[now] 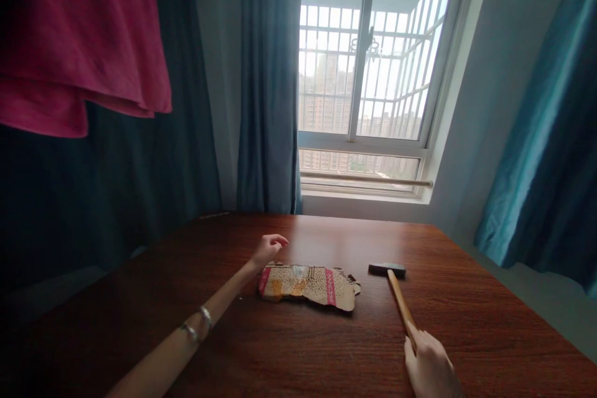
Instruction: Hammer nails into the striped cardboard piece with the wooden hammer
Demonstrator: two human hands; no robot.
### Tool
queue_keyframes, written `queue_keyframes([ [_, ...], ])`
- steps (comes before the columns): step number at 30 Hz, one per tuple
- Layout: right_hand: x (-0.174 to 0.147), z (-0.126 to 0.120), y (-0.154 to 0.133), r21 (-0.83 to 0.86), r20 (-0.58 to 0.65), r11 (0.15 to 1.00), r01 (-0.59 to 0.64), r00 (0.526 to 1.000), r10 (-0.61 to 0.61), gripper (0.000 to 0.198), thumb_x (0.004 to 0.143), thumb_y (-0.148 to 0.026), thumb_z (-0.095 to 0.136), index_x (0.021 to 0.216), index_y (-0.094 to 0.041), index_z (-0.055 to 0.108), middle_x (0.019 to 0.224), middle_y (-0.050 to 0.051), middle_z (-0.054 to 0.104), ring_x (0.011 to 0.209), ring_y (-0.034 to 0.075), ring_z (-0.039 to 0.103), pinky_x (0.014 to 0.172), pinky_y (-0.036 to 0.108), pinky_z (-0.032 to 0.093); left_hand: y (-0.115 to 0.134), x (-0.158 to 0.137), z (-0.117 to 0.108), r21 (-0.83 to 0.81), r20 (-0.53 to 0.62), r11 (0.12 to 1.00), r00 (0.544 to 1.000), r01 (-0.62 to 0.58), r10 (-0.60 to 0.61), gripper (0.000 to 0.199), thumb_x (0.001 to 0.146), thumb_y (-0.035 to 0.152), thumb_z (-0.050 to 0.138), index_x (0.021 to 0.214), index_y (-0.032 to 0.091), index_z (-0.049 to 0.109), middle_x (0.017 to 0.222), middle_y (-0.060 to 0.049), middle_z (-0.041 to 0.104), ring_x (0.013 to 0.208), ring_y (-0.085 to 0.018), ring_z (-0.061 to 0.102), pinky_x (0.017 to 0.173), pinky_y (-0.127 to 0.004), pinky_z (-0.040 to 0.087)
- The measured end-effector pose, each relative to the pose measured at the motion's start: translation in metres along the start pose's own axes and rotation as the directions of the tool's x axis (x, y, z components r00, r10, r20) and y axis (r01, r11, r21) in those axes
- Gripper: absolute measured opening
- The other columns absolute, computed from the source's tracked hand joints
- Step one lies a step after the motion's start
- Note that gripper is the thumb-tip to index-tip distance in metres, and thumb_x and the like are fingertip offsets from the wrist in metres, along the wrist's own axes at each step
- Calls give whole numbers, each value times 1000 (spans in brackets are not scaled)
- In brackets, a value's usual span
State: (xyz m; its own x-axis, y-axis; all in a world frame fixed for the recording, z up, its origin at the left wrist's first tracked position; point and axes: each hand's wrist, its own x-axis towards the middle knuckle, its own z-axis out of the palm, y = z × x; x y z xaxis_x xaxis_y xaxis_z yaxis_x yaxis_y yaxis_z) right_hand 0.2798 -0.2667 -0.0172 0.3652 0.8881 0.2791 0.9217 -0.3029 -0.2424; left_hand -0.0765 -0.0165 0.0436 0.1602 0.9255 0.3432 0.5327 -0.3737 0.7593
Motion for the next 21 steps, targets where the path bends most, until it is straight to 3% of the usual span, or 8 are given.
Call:
queue_keyframes([
  [2,0,-1,-1,15,8,1000,4,1000,-4,37,82,-26,33,104,-16,61,98,12,67,95,24,60,75,31,47,-6,3,-30,192,112,981,994,-6,-16,24,62,16,47,73,13,68,73,-6,67,70,-16,59,65,-23,43],
  [4,0,-1,-1,29,19,1000,1,1000,-2,38,82,-26,31,105,-15,60,97,12,67,92,23,61,75,30,47,-14,0,-59,368,212,929,971,24,-109,17,57,14,52,65,13,67,67,-6,66,66,-17,59,61,-22,42],
  [9,1,-1,0,19,38,1000,-3,999,2,40,81,-27,32,107,-15,59,103,13,65,99,25,58,75,32,47,-30,-22,-109,603,313,783,856,154,-410,7,49,15,59,55,13,62,47,-3,58,47,-16,55,47,-22,39],
  [16,0,3,4,35,25,999,-5,1000,4,40,80,-28,33,108,-15,59,102,13,66,97,26,59,76,34,47,-40,-46,-113,686,323,712,813,152,-485,7,45,15,58,51,14,59,46,-3,57,44,-16,53,43,-22,37],
  [21,0,3,3,58,22,998,20,1000,-22,37,81,-26,32,105,-15,58,97,12,66,92,23,60,79,34,45,-45,-51,-104,684,295,712,832,160,-470,5,46,14,55,51,13,58,44,-2,54,41,-14,50,41,-22,35],
])
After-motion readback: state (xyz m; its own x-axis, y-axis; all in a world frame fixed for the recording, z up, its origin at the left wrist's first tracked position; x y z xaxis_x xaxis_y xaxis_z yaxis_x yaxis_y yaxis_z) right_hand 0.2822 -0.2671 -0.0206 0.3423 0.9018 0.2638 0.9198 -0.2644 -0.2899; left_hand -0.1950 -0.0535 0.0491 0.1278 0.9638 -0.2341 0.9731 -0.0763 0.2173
